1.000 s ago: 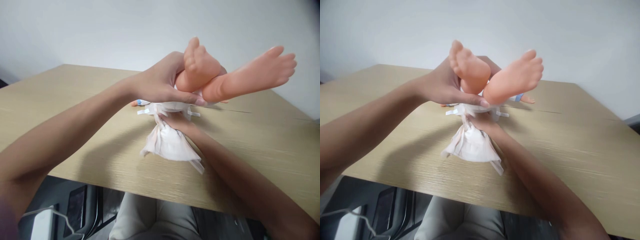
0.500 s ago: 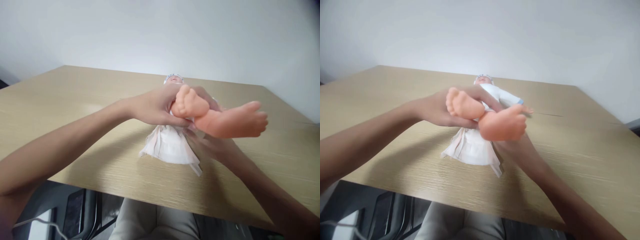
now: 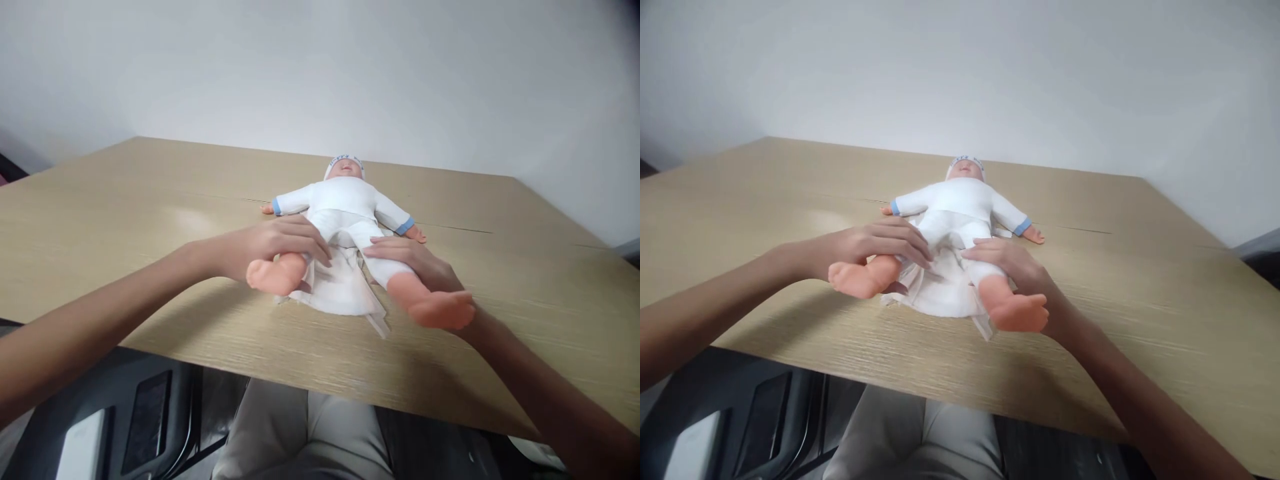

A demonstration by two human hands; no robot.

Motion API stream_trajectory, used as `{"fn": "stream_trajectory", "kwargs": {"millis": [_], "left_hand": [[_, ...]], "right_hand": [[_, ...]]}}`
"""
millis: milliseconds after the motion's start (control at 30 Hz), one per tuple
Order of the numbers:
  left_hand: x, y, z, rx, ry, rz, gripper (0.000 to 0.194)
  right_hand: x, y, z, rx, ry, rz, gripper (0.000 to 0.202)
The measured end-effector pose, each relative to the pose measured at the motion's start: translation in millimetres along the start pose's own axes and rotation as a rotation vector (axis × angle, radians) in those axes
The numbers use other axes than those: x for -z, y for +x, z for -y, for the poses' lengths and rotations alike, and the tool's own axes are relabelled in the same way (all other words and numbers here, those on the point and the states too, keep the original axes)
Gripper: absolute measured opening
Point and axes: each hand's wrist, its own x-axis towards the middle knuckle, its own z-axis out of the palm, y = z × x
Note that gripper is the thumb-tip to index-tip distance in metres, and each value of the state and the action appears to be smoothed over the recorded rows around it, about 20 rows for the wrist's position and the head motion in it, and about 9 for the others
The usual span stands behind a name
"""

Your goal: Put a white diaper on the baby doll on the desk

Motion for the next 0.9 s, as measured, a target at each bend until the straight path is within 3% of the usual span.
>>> {"fn": "stream_trajectory", "kwargs": {"millis": [133,267,400,633,800,900], "left_hand": [[-11.9,-28.9,16.0,-0.003,0.109,0.063,0.040],[-30.5,-41.6,25.9,0.058,0.184,0.107,0.043],[-42.8,-43.4,25.8,0.085,0.210,0.137,0.055],[-49.2,-42.9,24.5,0.130,0.208,0.159,0.055],[-52.3,-42.0,27.0,0.120,0.227,0.176,0.063],[-49.8,-37.7,25.4,0.114,0.196,0.189,0.058]], "right_hand": [[4.0,-12.8,0.1,0.111,-0.038,0.093,0.034],[-3.4,-24.9,-3.0,0.081,-0.136,0.178,0.034],[-7.3,-32.2,-4.3,0.058,-0.184,0.203,0.042],[-5.4,-35.6,-2.2,0.092,-0.189,0.248,0.050],[7.6,-34.8,-2.1,0.046,-0.122,0.369,0.054],[15.6,-32.3,-1.4,-0.022,-0.061,0.442,0.059]]}}
